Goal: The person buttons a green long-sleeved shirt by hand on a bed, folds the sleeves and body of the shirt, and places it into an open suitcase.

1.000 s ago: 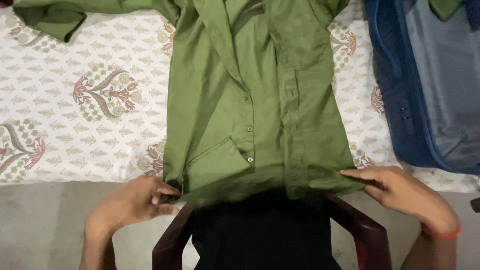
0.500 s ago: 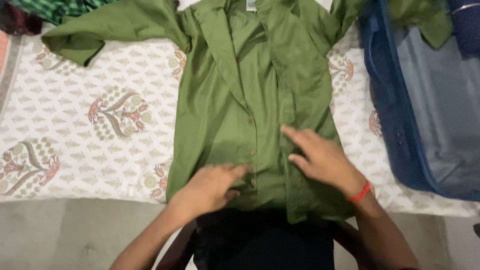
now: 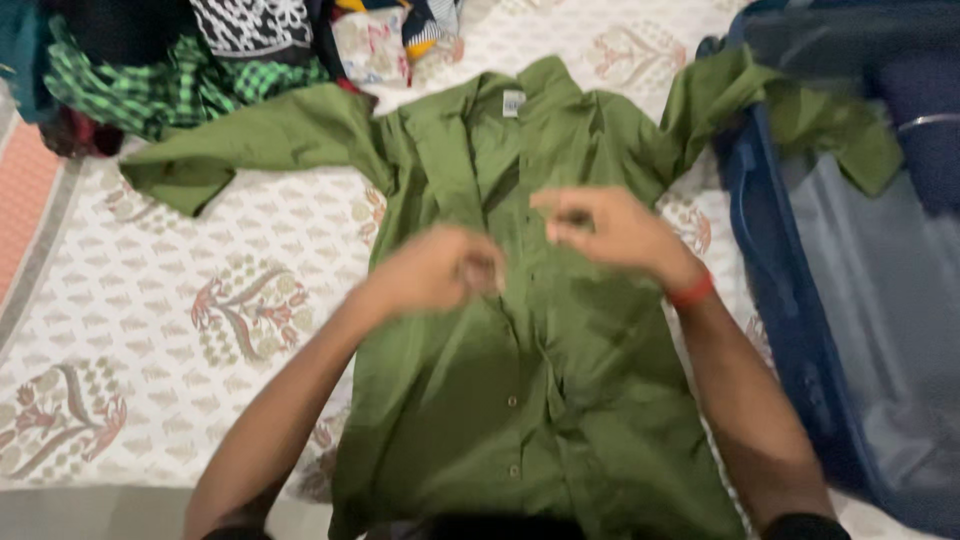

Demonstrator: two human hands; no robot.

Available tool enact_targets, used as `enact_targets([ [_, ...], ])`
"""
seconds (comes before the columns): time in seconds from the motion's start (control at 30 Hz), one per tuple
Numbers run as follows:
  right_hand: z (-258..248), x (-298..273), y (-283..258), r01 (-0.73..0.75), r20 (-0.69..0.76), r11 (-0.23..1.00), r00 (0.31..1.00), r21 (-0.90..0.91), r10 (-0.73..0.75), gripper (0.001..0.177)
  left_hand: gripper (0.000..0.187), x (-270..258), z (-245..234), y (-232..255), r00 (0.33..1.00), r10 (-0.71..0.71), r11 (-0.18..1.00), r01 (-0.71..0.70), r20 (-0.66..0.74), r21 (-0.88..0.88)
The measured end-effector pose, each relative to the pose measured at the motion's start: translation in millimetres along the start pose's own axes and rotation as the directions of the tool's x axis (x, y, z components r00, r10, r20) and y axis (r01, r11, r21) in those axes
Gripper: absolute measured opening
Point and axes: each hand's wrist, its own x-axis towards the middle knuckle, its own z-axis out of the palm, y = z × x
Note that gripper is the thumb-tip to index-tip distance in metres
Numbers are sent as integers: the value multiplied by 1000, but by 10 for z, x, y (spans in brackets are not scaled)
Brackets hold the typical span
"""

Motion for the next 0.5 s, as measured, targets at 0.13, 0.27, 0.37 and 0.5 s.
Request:
enact_targets([
  [0.13,-110,898,868,-95,-370,994,922,57,110,61,22,843,-400,-958,880,-19,919,202,-474,339],
  [0.27,304,1479,1551,-191,-600,975,768,117,223,91,57,1363,-493,-1630,511,-90,763,587,-855,270],
  [0.37,565,1405,1694,-307,-651,949,705,78,281,116,62,1421,-275,-1911,346,-180,703,700,-921,125],
  [0.5,600,1442,1367,-504,-684,861,653,-74,324,114,38,1455,-129,-2054,193,-188,802,596,-963,-37],
])
